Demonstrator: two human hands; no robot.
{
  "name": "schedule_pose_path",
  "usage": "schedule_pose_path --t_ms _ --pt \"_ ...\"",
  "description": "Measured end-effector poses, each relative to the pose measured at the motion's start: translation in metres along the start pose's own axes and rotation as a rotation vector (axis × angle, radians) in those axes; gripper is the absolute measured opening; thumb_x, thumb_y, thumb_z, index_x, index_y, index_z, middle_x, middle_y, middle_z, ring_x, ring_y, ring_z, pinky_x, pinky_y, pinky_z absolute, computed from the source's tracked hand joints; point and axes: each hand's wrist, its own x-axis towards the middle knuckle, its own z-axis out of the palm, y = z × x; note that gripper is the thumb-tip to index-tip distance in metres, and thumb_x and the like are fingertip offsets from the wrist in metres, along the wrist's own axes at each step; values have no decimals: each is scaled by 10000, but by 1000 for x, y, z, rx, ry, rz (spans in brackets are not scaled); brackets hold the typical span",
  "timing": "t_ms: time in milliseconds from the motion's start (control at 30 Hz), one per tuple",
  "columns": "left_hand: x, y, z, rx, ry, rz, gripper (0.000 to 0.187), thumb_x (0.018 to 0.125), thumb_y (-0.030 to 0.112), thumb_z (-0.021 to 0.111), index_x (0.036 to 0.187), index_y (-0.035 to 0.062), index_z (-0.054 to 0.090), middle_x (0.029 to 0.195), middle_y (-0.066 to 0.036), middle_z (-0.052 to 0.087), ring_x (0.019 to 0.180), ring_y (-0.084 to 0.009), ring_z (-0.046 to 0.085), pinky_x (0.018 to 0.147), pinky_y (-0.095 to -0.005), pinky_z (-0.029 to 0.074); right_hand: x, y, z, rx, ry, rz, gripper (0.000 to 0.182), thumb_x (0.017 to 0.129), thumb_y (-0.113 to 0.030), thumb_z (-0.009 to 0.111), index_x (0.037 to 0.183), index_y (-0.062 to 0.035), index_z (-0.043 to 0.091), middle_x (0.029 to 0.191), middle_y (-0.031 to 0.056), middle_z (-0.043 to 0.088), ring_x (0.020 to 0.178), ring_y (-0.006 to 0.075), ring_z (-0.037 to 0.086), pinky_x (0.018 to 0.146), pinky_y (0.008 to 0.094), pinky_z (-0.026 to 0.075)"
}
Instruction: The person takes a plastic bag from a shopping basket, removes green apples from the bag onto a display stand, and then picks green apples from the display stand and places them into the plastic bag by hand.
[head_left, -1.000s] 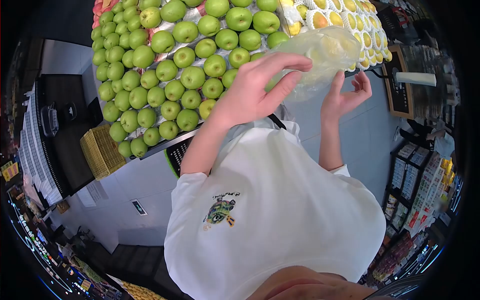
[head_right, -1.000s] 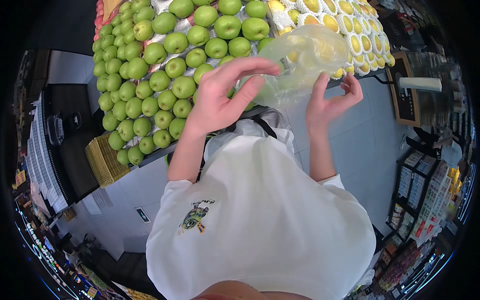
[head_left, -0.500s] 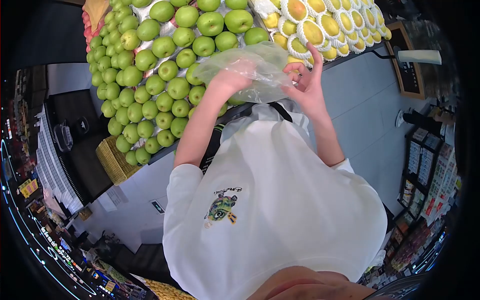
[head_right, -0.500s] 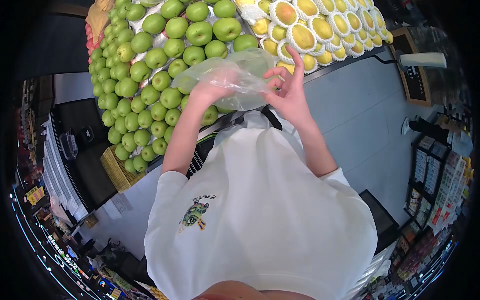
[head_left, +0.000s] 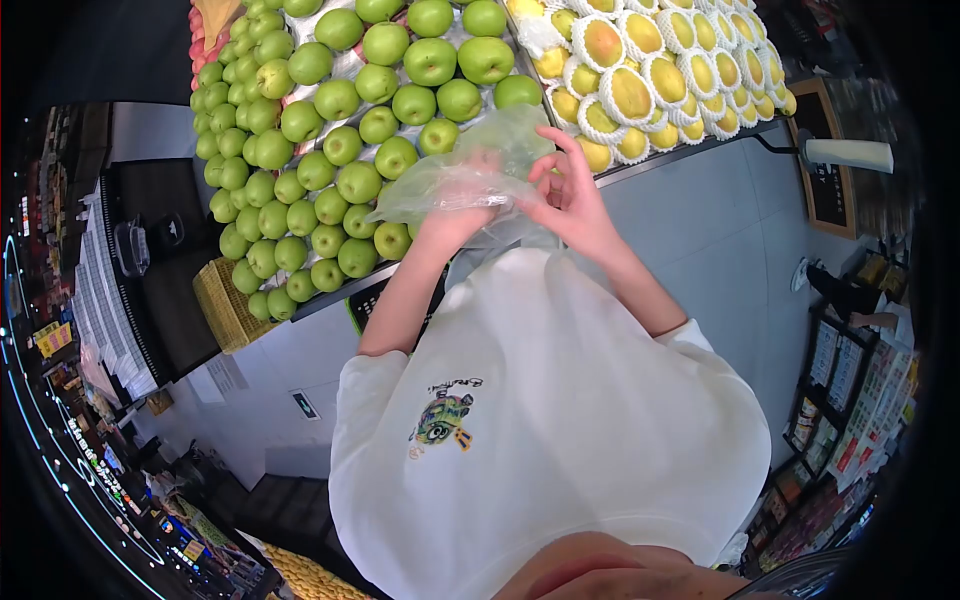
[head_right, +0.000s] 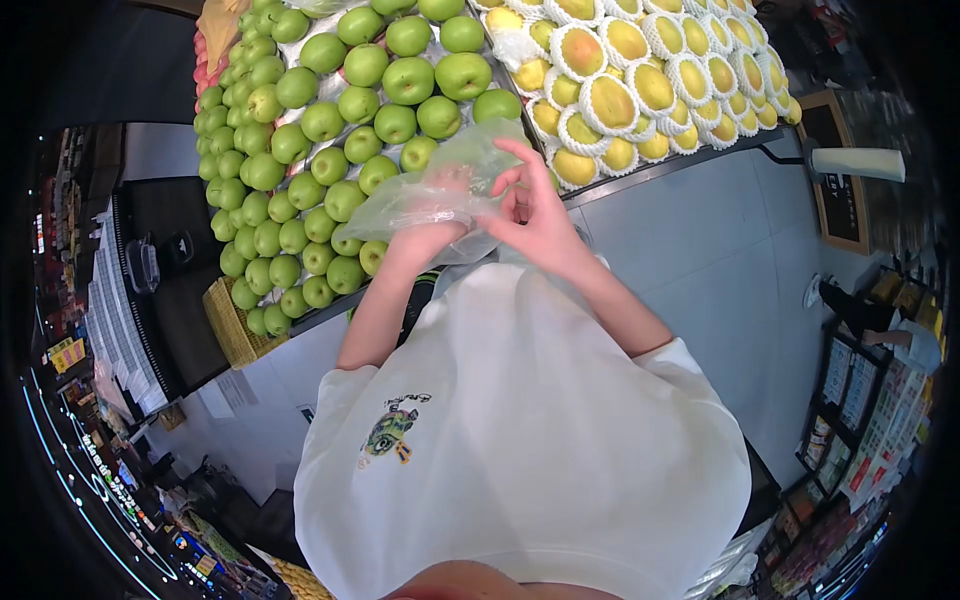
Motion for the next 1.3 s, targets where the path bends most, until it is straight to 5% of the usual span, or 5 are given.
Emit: schedule_pose_path --t_ms 267,733,933,1033,1300 --pt "2 17 -60 -341 45 -137 552 817 284 804 1278 50 610 1280 -195 633 1159 -367 632 952 -456 526 9 11 -8 96 -40 31 288 945 7 662 1232 -12 649 1054 -8 649 929 42 600 771 218 486" --pt "-65 41 -116 -1949 151 -332 927 759 217 909 1505 -48 426 1457 -183 547 1372 -316 528 1130 -423 459 34 -18 5 532 9 -66 222 949 1 610 1161 -43 564 1083 29 661 969 87 616 848 263 502" --pt "-78 31 -104 -2016 459 -94 1098 832 496 838 1623 100 187 1557 -198 396 1441 -514 380 1106 -714 408 43 -33 4 450 -34 -151 217 940 17 607 1142 -41 554 1058 40 661 923 88 613 801 264 509" --pt "-89 17 -96 -2495 527 90 1066 839 350 861 1628 141 175 1639 -205 219 1520 -493 199 1185 -698 320 46 -49 4 478 30 -195 214 940 19 595 1144 -33 556 1044 43 662 918 90 615 802 264 515" --pt "-101 3 -75 -2866 498 390 1001 803 285 896 1598 230 290 1542 -100 260 1437 -381 314 1163 -579 427 79 -128 -82 451 412 -595 200 945 -24 616 1142 -11 586 1072 71 650 976 153 638 854 311 551"
